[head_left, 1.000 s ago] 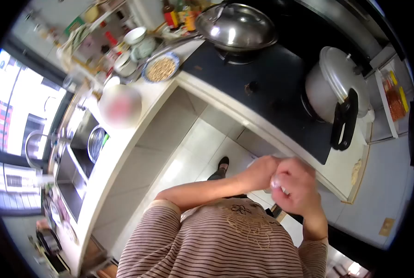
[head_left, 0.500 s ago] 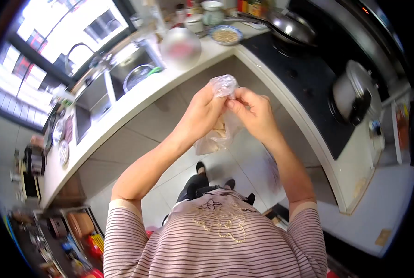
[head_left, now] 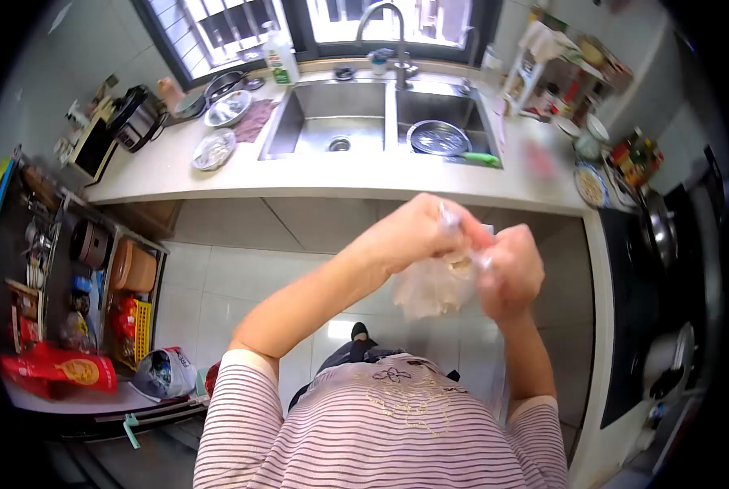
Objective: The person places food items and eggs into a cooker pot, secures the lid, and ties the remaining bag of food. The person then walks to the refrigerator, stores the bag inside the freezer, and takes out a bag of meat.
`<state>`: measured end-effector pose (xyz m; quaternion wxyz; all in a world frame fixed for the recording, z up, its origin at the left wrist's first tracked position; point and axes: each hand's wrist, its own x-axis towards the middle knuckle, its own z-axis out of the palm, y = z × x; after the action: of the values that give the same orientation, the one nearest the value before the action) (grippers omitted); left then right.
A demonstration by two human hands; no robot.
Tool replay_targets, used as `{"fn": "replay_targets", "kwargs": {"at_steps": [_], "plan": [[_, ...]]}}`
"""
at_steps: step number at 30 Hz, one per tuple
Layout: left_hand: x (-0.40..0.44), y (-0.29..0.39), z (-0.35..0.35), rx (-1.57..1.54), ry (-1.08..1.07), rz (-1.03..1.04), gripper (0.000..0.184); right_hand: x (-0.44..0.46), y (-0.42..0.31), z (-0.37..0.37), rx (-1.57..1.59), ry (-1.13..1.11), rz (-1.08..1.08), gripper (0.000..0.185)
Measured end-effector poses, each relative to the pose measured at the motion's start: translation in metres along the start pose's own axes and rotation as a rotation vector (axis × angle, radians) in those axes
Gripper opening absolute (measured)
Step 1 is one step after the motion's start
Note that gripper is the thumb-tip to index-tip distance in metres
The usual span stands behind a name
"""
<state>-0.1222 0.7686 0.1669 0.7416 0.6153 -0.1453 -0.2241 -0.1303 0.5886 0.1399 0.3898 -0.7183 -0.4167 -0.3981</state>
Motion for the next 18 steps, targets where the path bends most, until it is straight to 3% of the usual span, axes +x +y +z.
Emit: {"fn": "replay_targets", "kwargs": {"at_steps": [3,5,7,9,10,13,18], "plan": [[-0.036,0.009,-0.04,0.232,0.115,0.103,0.01,0.025,-0.006,0.062,0.234,-0.017,-0.08,0.021],[-0.056,0.011,-0.072,0.536,0.215,0.152,0.007,0.032,-0.005,0.117,0.569,-0.04,0.098,0.035],[-0.076,0.012,-0.098,0.796,0.411,0.383,0.004,0.041,-0.008,0.166,0.922,-0.085,0.342,0.042],[-0.092,0.014,-0.124,0.985,0.674,0.597,0.009,0.061,-0.009,0.193,1.15,-0.306,0.499,0.041],[-0.103,0.016,-0.139,1.085,0.718,0.602,0.012,0.071,-0.007,0.208,1.258,-0.424,0.577,0.041],[-0.119,0.002,-0.192,1.372,0.893,0.782,0.015,0.096,0.006,0.28,1.334,-0.673,0.732,0.037],[-0.132,-0.014,-0.277,1.528,1.191,0.74,0.021,0.122,0.013,0.378,1.375,-0.941,0.862,0.027]]}}
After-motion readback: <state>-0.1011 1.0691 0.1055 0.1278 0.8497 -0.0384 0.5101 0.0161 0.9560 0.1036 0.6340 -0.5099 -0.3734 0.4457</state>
